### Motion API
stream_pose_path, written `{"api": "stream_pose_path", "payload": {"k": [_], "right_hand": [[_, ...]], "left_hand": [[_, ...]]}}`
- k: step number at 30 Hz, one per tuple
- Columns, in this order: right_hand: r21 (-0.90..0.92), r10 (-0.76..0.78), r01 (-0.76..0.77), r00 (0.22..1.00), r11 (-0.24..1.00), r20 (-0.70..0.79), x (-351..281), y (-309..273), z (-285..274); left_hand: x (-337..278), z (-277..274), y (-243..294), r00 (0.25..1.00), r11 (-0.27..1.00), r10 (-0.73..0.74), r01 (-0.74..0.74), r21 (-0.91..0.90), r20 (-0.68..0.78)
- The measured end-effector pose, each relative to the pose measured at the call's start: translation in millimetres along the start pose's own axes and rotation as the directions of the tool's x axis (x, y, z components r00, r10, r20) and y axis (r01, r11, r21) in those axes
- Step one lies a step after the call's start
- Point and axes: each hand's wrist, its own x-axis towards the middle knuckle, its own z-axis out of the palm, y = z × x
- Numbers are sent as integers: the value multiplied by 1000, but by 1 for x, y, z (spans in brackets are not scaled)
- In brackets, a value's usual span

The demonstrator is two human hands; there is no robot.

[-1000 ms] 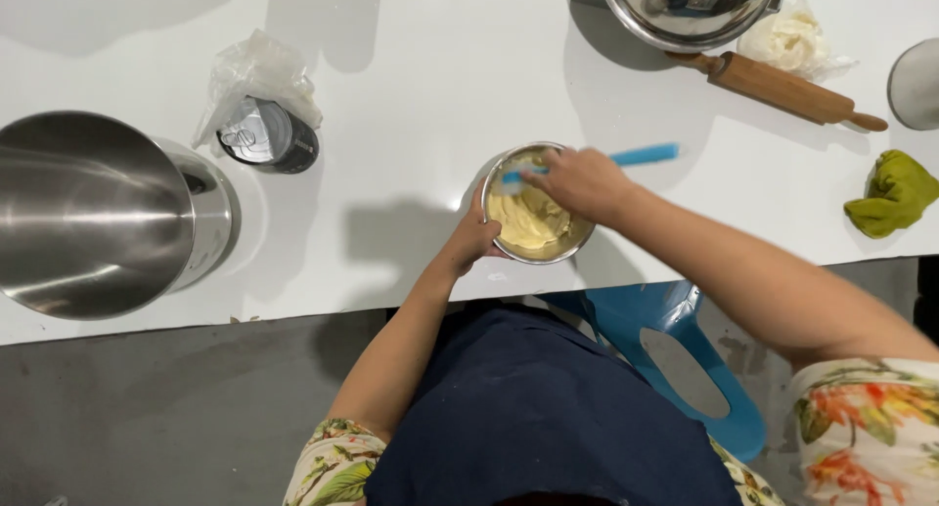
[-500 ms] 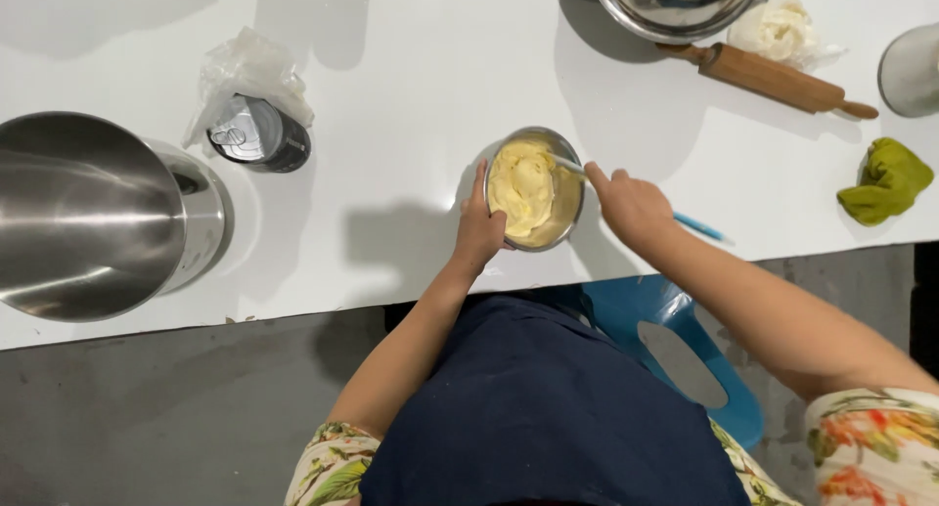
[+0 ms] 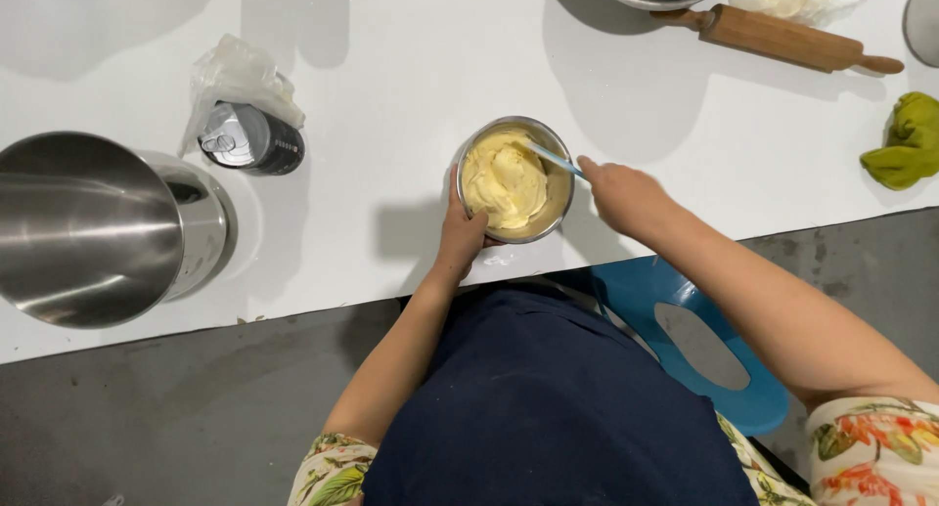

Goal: The recorder retrieves ingredients from a refrigerator, prepares a stand mixer, and transfers dough between bowls.

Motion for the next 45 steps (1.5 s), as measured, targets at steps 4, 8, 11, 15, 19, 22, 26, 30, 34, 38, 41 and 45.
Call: {"api": "stream_pose_path", "payload": {"k": [4, 8, 11, 15, 19, 22, 26, 30, 34, 38, 41, 45], "right_hand": [[-128, 182, -167, 976, 977, 115, -15, -14, -28], [-106, 19, -26, 997, 994, -72, -31, -13, -30], [-58, -26, 26, 1000, 998, -4, -44, -34, -36], [-92, -7, 13, 998, 996, 69, -49, -61, -27], [-140, 2, 11, 996, 990, 91, -55, -60, -25], [-118, 11, 9, 985, 993, 173, -53, -64, -36], [-194, 104, -53, 959, 980, 263, -45, -73, -46], [-131, 224, -198, 947, 971, 230, -41, -70, -60], [-122, 254, -227, 916, 966, 310, -46, -78, -74], [-48, 152, -147, 979, 988, 134, -32, -71, -36], [-7, 125, -124, 991, 992, 55, -24, -68, -2], [82, 69, -70, 998, 994, 10, -21, -81, 19]], "left_hand": [[1, -20, -10, 999, 999, -30, 29, 23, 30], [3, -27, -11, 995, 994, -99, 100, -33, 17], [15, -42, -32, 997, 994, -73, 74, -74, 16], [8, -47, -38, 999, 993, -27, 30, -114, 28], [2, -35, -15, 994, 990, -110, 111, -84, 7], [9, -44, -30, 997, 995, -74, 73, -65, 0], [10, -48, -36, 997, 995, -69, 71, -75, 21], [5, -40, -19, 995, 988, -98, 102, -113, 37], [8, -41, -25, 994, 987, -103, 107, -120, 39], [6, -40, -25, 993, 986, -106, 111, -128, 41], [1, -35, -18, 994, 979, -99, 107, -173, 54], [5, -37, -30, 994, 967, -64, 83, -240, 85]]}}
